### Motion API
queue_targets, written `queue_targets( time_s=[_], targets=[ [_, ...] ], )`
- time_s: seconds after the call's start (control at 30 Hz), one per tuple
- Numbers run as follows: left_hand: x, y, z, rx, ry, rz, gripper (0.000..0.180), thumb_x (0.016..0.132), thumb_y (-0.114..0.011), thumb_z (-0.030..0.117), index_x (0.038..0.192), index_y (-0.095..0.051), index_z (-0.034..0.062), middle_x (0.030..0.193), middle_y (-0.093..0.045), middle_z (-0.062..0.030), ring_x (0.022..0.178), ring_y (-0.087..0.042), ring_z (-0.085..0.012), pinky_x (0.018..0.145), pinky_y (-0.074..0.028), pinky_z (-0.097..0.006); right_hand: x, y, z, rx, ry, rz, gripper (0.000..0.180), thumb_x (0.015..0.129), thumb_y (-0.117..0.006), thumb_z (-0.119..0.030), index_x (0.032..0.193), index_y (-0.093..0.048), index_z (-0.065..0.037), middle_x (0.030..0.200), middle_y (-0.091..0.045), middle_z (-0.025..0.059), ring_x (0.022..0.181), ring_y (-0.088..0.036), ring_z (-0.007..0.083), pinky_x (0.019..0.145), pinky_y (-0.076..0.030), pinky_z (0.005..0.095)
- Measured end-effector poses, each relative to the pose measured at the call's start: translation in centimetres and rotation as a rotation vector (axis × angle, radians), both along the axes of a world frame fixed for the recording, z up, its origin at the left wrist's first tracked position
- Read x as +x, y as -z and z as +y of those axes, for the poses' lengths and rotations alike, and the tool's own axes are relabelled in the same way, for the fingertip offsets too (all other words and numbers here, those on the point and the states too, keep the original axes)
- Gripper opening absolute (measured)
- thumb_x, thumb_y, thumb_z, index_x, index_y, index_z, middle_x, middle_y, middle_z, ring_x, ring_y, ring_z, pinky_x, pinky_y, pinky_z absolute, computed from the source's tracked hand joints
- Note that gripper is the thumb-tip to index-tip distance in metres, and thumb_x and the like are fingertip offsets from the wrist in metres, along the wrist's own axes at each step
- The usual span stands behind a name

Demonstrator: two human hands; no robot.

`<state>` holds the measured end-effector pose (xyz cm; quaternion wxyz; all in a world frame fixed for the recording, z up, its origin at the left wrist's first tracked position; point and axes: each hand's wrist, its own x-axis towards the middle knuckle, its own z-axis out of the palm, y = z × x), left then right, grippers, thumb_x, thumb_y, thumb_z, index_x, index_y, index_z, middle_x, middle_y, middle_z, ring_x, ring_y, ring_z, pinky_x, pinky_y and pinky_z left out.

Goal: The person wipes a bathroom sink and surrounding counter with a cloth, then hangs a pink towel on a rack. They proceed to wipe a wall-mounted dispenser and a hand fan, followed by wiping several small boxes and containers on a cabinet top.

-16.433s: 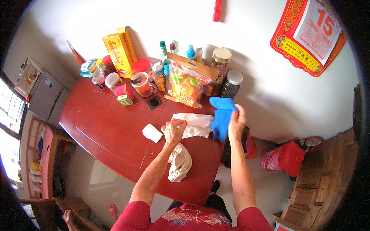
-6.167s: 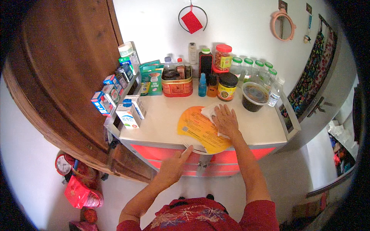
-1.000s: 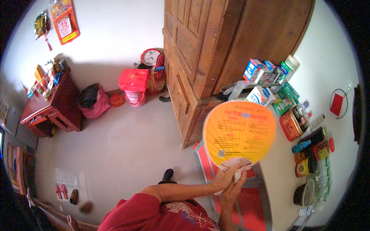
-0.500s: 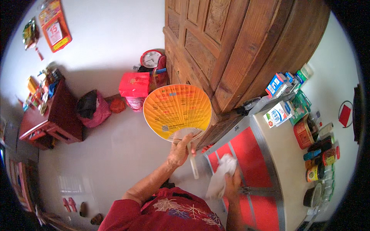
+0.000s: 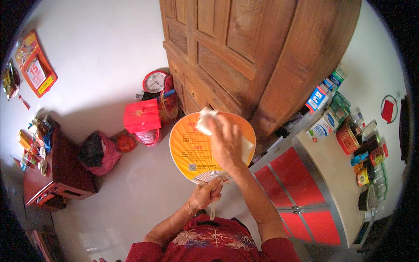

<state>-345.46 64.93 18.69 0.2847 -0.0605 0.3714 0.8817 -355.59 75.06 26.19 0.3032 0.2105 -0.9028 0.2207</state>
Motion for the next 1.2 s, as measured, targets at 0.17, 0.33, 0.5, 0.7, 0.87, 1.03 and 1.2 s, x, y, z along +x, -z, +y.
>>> queue_targets(
  time_s=[0.17,0.33,0.5,0.7,0.87,1.03,1.2],
  targets=[
    [-0.9,1.4,-2.9,0.001,-0.120,-0.038,0.013,0.091,-0.053,0.020,0.086,-0.054,0.0081,0.056,-0.032,0.0042,0.047,-0.029,-0.0072,0.040,-0.024,-0.022,-3.5,3.3,1.8,-0.258,0.139,-0.049,0.047,0.084,-0.052,-0.005,0.129,-0.042,-0.010,0.118,-0.046,0.0188,0.103,-0.046,0.0361,0.089,-0.037,0.0448],
    [-2.9,2.1,-5.5,0.000,-0.189,-0.044,0.016,0.090,-0.055,0.020,0.097,-0.055,0.0050,0.063,-0.042,0.0020,0.047,-0.030,-0.0072,0.039,-0.029,-0.022,-2.5,6.8,1.0,-1.390,-0.215,-0.710,0.042,0.088,-0.055,-0.013,0.127,-0.042,-0.006,0.115,-0.055,0.0119,0.102,-0.053,0.0215,0.088,-0.042,0.0349],
    [-2.7,2.2,-5.3,-0.075,-0.179,-0.040,0.031,0.093,-0.050,0.029,0.111,-0.050,0.0045,0.077,-0.055,-0.0045,0.055,-0.046,-0.0110,0.049,-0.041,-0.024,-4.8,9.9,0.7,-1.484,-0.191,-0.653,0.050,0.087,-0.056,-0.008,0.132,-0.035,-0.007,0.120,-0.050,0.0119,0.103,-0.051,0.0204,0.085,-0.044,0.0351],
    [0.5,6.1,-7.9,-0.475,-0.171,-0.061,0.034,0.092,-0.049,0.036,0.107,-0.051,0.0049,0.067,-0.049,-0.0005,0.050,-0.041,-0.0092,0.044,-0.036,-0.022,-7.9,16.4,-0.5,-1.442,-0.173,-0.544,0.047,0.087,-0.049,-0.004,0.133,-0.035,-0.001,0.124,-0.048,0.0124,0.110,-0.048,0.0214,0.092,-0.040,0.0347],
    [-2.7,9.7,-13.9,-0.393,-0.349,-0.279,0.020,0.092,-0.048,0.026,0.093,-0.052,0.0065,0.058,-0.037,0.0034,0.043,-0.031,-0.0071,0.037,-0.026,-0.022,-10.3,18.4,-3.4,-1.052,0.116,-0.886,0.034,0.088,-0.052,-0.017,0.116,-0.044,-0.001,0.097,-0.053,0.0123,0.085,-0.052,0.0193,0.071,-0.042,0.0321],
    [-10.4,15.9,-24.5,-0.301,-0.535,-0.428,0.015,0.091,-0.046,0.022,0.097,-0.048,0.0077,0.058,-0.035,0.0035,0.041,-0.027,-0.0070,0.036,-0.021,-0.023,-12.5,23.6,-5.7,-0.937,0.051,-0.928,0.016,0.088,-0.052,-0.020,0.091,-0.049,-0.005,0.062,-0.051,0.0040,0.049,-0.048,0.0119,0.042,-0.039,0.0283],
    [-20.2,20.2,-32.9,-0.263,-0.630,-0.530,0.015,0.093,-0.043,0.024,0.097,-0.047,0.0105,0.058,-0.035,0.0038,0.040,-0.025,-0.0075,0.036,-0.021,-0.024,-9.9,27.0,-8.4,-0.782,0.120,-1.012,0.015,0.086,-0.051,-0.014,0.097,-0.051,-0.004,0.064,-0.050,0.0030,0.052,-0.050,0.0125,0.046,-0.041,0.0283]
  ],
)
